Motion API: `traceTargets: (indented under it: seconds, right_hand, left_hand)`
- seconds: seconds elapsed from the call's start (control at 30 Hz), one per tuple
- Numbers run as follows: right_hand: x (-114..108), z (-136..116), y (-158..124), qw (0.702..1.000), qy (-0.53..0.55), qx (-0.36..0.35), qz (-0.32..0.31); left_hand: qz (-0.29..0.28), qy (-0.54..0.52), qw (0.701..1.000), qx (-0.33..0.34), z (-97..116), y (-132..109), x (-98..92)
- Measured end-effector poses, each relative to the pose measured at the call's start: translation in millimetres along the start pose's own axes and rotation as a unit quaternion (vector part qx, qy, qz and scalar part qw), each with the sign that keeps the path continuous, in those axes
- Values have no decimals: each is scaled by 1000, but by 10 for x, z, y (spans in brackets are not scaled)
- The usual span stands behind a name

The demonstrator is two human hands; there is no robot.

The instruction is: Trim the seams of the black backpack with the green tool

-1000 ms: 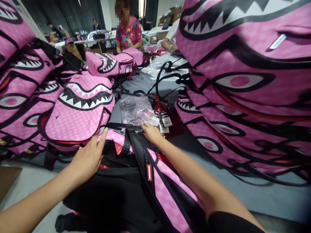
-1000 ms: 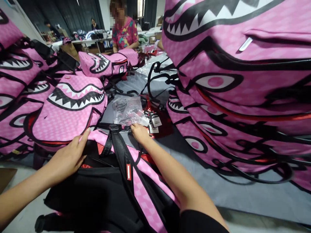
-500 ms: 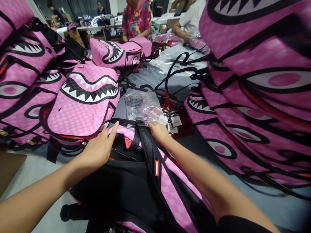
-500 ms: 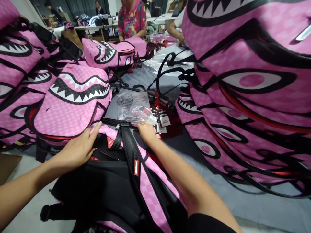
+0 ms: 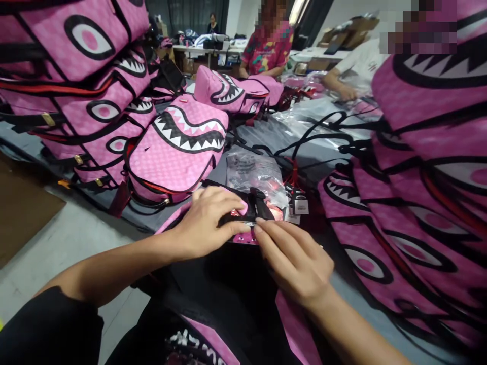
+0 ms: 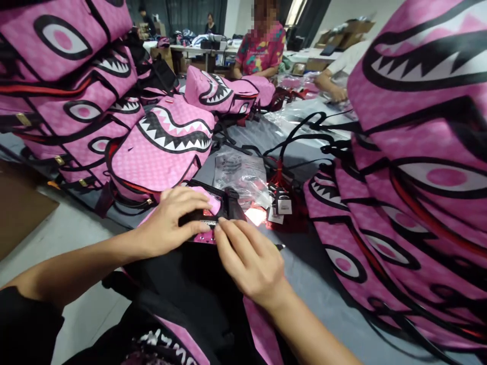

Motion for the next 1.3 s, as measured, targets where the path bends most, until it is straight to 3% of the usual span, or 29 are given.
traceTargets:
  seconds: [0.07,0.13,0.27,0.4,0.47,0.57,0.67,0.73,0.87,0.93,1.17,1.3]
  right_hand:
    - [74,-119,24,999,25,-17,-29]
    - [153,-116,82,995,65,12,-75]
    - [144,-60,271,982,115,97,-113]
    - [176,-186,387,981,53,90,-166]
    - [159,-125,393,982,-8,121,-148]
    - [149,47,303,974,4,199,-104]
    - [333,121,175,961,57,239,-124]
    - [570,115,120,947,32,249,-199]
    - [1101,51,-36,853,-50,251,-455]
    - [1226,-30,-31,817,-89,220,-525]
    - [1380,-243,83,777,-120,130,-604]
    - [1307,-171,284,816,-129,170,-538]
  left_hand:
    - [-45,-24,999,-16,-9,-81,90]
    - [-40,-5,999,-13,-36,-148,52]
    - [-10,77,992,102,152,-208,-65]
    - [5,103,985,140,214,-283,-106]
    - [40,118,986,111,75,-382,-198]
    - [90,126,988,-30,-423,-666,-331]
    - [40,69,985,-152,-883,-959,-162]
    - [4,21,981,-191,-1024,-1067,-6]
    - [29,-15,980,-197,-1040,-1082,41]
    - [36,-11,981,-192,-1032,-1071,43]
    - [49,-10,982,-182,-1088,-1091,75]
    - [47,-42,986,-157,-1046,-1074,63]
Point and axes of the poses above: each hand's wrist, its own y-axis towards the middle knuckle, its own x-axis out of the palm, z = x × y, the point moved 10 cm from there along y, towards the middle knuckle, and after that the axes turned 13 degrees about x, right-handed, at the moved point
